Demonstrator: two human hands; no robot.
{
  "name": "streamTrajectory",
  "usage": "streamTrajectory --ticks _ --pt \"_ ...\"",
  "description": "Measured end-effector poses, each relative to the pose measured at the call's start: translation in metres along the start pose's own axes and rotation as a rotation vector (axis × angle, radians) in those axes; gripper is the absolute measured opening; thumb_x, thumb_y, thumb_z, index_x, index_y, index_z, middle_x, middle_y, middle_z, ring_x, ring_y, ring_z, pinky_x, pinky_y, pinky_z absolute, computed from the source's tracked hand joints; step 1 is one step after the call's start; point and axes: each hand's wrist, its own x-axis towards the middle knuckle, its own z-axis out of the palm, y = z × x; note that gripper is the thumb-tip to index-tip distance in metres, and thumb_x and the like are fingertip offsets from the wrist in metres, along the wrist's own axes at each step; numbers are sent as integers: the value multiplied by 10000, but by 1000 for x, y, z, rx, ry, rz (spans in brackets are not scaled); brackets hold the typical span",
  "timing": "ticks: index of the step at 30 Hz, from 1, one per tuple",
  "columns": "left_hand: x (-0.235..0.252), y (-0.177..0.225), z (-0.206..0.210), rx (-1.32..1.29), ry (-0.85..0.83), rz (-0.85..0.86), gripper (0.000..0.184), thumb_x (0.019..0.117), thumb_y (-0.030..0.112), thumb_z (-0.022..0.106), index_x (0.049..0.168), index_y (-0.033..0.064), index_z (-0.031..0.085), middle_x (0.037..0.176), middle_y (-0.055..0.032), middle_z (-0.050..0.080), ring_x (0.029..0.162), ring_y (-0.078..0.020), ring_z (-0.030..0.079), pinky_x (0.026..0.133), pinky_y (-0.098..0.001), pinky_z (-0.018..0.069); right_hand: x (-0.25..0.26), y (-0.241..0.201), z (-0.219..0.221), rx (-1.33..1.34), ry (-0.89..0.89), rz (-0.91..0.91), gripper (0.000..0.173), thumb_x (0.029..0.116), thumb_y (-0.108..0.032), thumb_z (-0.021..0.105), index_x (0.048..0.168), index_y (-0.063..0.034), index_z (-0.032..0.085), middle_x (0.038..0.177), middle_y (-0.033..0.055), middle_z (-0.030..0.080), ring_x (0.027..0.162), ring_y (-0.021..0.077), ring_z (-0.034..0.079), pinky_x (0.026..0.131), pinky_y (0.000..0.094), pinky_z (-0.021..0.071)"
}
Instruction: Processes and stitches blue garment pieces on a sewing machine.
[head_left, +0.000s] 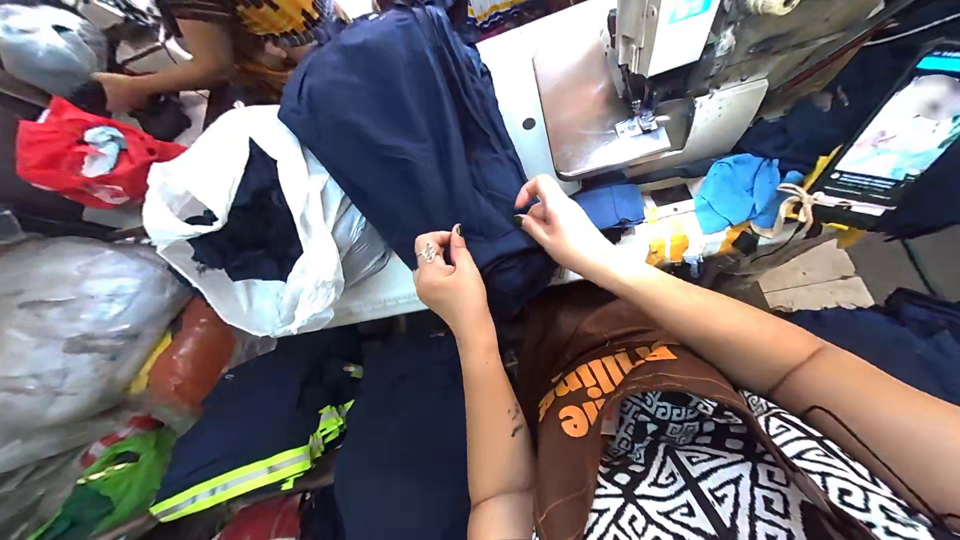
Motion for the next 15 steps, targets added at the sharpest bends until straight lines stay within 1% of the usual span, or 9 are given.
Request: streamTrajectory --ticks 1,2,4,6,7,9,11,13,15 --pt "-3 -8 8 136 -26 -11 264 1042 279 604 1080 27 668 856 -125 695 767 -267 657 736 -474 530 2 2 4 -95 -5 27 233 1033 -98 555 1252 -16 540 845 119 687 755 255 687 718 469 579" --pt "-4 -12 14 225 -46 -16 288 1050 288 583 1096 16 665 859 -157 696 791 -329 667 768 -539 522 3 0 8 -160 -5 45 234 1039 -105 538 1258 -24 549 875 136 698 793 297 705 733 514 581" --pt "0 -10 12 284 -98 -25 308 1051 288 574 1116 0 662 872 -188 697 801 -375 673 776 -585 513 4 -6 11 -265 0 35 236 1042 -116 512 1259 -43 568 885 150 700 798 338 712 700 542 572" --pt "3 -4 4 296 -120 -20 310 1035 287 595 1163 13 661 964 -190 708 878 -374 682 809 -587 515 0 -9 7 -296 -13 -13 240 1040 -120 525 1263 -45 571 893 147 706 797 331 716 693 529 576" --pt "3 2 1 300 -85 21 320 1019 286 616 1197 24 665 1033 -182 703 956 -361 672 869 -581 500 -2 -12 1 -289 -16 -49 252 1035 -118 549 1274 -44 576 933 142 701 816 312 711 711 514 582" --pt "-4 19 2 257 83 186 316 1003 279 648 1208 40 679 1134 -171 668 1123 -352 599 1000 -550 410 -14 -15 -18 -283 37 -149 265 1021 -103 585 1279 -49 604 1055 130 668 880 259 698 747 456 596" --pt "-19 45 11 122 153 403 212 1015 183 628 1142 39 721 1125 -166 681 1136 -321 598 1012 -471 431 -32 -5 -37 -300 178 -273 230 1003 -71 600 1224 -30 651 1097 127 689 925 225 706 778 405 610" --pt "-35 73 31 23 -23 564 186 1023 123 601 1111 33 738 1123 -152 722 1109 -305 648 980 -466 487 -49 12 -63 -311 238 -281 207 1016 -58 571 1192 -13 672 1133 123 704 1005 198 701 884 371 595" --pt "-45 87 64 1 -210 650 203 1013 100 602 1142 34 745 1176 -149 722 1067 -312 687 904 -469 549 -65 28 -87 -308 259 -169 197 1009 -53 565 1160 -27 690 1130 103 715 1033 182 700 918 375 583"
